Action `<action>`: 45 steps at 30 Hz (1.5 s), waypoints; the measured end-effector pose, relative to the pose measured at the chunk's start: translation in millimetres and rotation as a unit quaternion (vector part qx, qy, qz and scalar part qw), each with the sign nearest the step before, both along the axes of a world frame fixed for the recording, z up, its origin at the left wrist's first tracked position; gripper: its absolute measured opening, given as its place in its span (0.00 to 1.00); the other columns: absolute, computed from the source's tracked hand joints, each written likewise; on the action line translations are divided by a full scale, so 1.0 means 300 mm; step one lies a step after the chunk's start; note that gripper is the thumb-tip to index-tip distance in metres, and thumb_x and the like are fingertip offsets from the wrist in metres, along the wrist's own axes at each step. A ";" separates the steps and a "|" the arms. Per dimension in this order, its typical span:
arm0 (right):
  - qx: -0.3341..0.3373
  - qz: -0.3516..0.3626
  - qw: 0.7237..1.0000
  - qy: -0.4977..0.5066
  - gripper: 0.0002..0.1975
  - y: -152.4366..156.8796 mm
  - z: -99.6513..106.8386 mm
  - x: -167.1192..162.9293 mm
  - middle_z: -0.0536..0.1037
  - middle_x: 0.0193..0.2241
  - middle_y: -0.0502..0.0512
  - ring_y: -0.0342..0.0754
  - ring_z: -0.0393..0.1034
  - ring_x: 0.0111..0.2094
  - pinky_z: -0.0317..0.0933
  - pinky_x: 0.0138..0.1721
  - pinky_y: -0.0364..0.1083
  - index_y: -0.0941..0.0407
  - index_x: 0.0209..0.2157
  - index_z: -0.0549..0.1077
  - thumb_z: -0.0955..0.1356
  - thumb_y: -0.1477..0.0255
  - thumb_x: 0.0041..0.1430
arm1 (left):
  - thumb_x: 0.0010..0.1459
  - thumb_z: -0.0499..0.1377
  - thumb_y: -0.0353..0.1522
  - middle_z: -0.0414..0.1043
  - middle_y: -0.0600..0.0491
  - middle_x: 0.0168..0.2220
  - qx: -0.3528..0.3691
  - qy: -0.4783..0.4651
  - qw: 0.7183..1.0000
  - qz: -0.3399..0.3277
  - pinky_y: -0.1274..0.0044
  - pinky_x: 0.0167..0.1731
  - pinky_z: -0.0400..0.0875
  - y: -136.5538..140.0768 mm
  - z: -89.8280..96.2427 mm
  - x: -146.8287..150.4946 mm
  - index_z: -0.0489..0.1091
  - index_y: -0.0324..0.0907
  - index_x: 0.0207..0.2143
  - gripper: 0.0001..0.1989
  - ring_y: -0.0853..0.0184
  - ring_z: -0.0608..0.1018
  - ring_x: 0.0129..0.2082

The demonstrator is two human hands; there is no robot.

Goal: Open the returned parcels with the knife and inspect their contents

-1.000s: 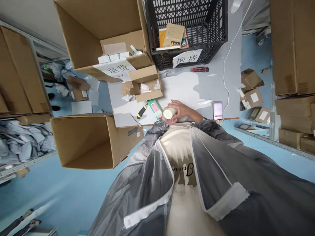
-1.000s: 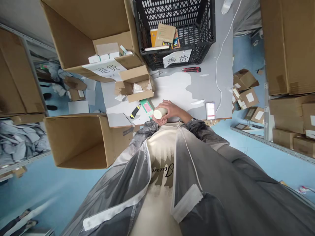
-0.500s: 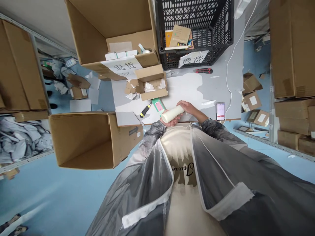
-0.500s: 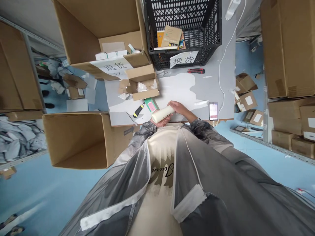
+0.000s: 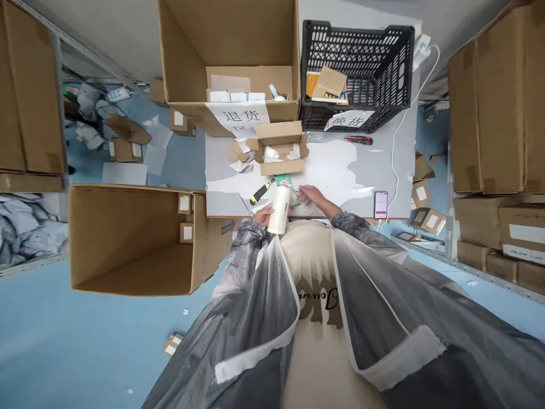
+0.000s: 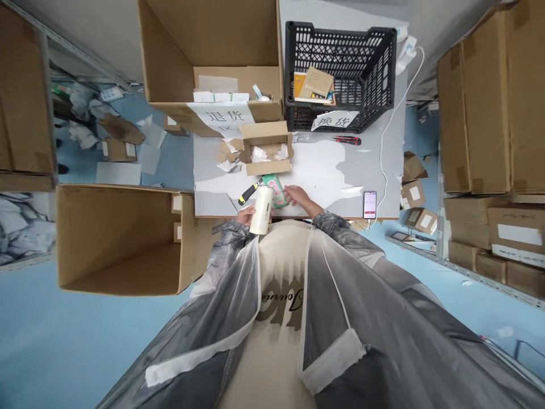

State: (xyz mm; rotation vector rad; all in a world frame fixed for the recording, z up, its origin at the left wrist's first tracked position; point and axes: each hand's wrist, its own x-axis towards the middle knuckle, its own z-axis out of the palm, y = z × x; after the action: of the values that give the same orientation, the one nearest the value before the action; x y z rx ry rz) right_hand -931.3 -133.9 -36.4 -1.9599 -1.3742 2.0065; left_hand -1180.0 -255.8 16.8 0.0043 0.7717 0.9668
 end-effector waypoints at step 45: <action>0.235 -0.032 0.971 0.016 0.43 -0.348 0.222 0.044 0.83 0.56 0.58 0.59 0.81 0.55 0.81 0.57 0.52 0.51 0.69 0.75 0.80 0.61 0.51 | 0.52 0.89 0.59 0.84 0.40 0.70 0.323 0.317 0.884 0.114 0.53 0.78 0.82 0.264 0.271 -0.160 0.72 0.50 0.79 0.60 0.38 0.78 0.82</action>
State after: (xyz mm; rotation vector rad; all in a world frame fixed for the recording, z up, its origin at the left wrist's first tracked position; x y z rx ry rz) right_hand -918.0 -238.5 30.1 -1.7236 -1.5731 1.4956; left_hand -1228.0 -176.5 98.0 0.8690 1.0199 1.4415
